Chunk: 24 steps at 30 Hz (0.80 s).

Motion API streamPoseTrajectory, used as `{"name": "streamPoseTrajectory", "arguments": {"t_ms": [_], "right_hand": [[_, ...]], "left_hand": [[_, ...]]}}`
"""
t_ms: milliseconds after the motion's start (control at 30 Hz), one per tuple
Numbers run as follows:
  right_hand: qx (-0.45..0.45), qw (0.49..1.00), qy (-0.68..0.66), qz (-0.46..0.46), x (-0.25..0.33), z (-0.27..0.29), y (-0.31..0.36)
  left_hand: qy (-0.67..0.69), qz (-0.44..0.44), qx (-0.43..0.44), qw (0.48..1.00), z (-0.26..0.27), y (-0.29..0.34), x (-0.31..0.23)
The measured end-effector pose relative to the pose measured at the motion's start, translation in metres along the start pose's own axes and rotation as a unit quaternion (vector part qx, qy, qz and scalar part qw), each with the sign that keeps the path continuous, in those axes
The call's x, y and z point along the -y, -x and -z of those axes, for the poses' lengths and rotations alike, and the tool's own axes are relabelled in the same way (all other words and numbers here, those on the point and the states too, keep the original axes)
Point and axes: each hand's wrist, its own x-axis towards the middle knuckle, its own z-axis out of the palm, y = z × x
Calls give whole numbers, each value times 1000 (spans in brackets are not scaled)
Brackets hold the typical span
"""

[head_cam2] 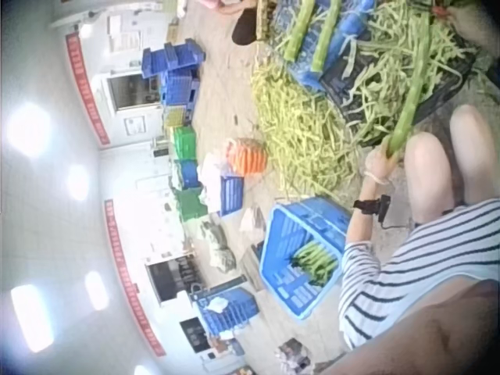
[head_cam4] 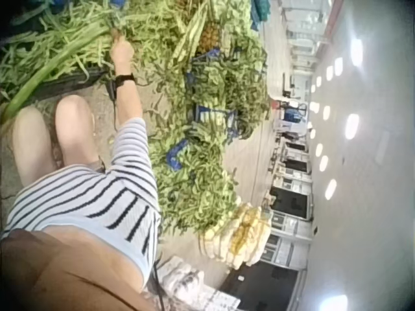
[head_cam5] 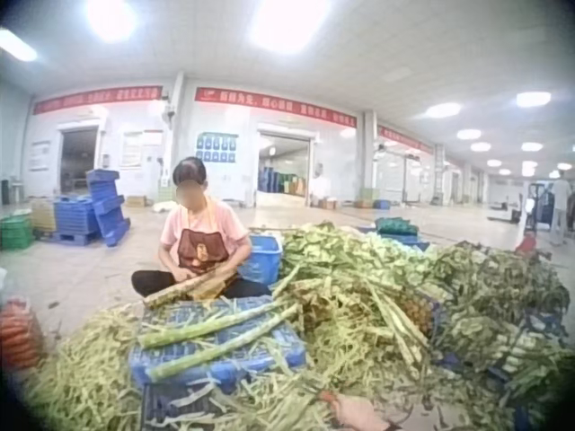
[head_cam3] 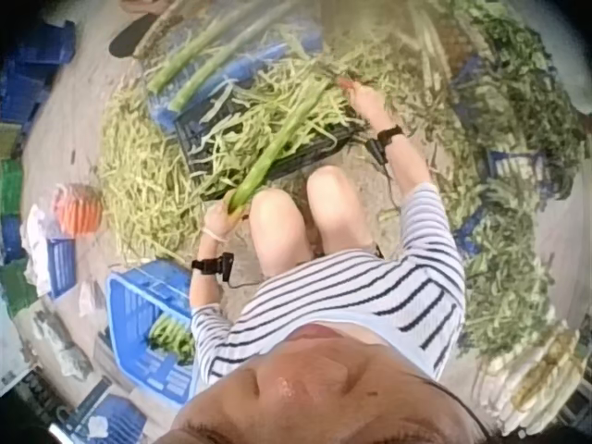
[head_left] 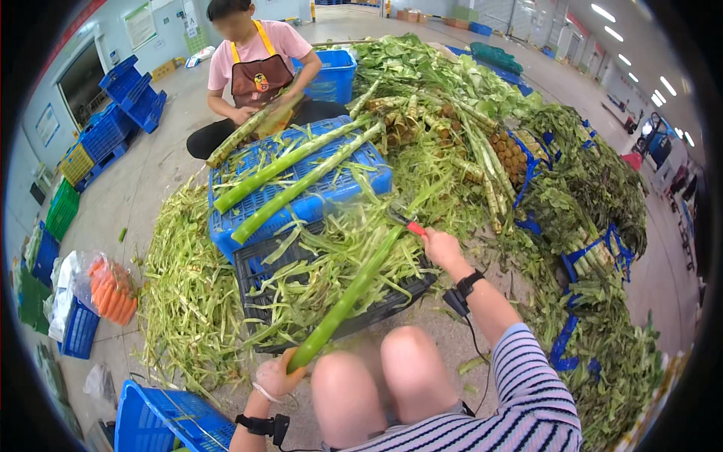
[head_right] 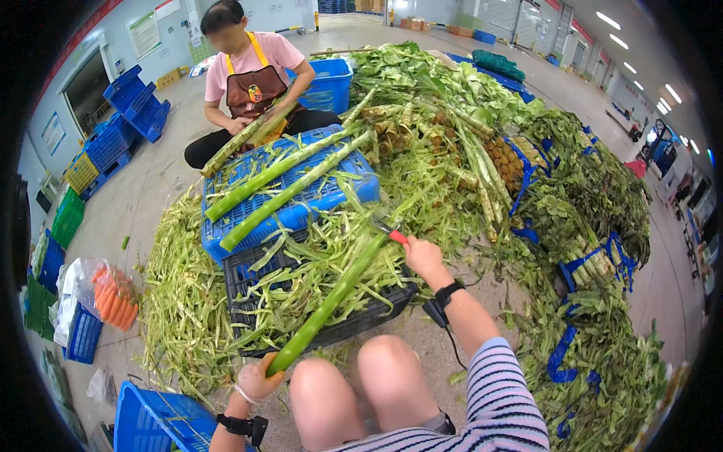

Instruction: The person peels a celtuce stalk with a peeler, turning it to reach all sides, and places it into a blue crate. They then pick up another stalk from a pile and begin peeling it.

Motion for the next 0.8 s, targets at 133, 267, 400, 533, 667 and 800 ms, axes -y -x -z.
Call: {"name": "streamPoseTrajectory", "arguments": {"t_ms": [133, 267, 400, 533, 667, 800], "right_hand": [[-24, 989, -14, -143, -46, -5, -10], [-15, 993, -109, -43, 9, 13, 27], [79, 957, -96, 262, 64, 21, 73], [2, 999, 19, -51, -62, 11, -6], [-49, 995, -87, -31, -16, 33, 10], [45, 972, -82, 216, 34, 9, 48]], "left_hand": [[47, 28, 36, 998, 13, 3, 5], [79, 44, 49, 995, 13, 8, 11], [120, 19, 66, 990, 11, 4, 18], [169, 36, 100, 980, 21, -3, 6], [227, 87, 127, 962, 3, -3, 28], [142, 89, 76, 983, 0, -6, 17]]}}
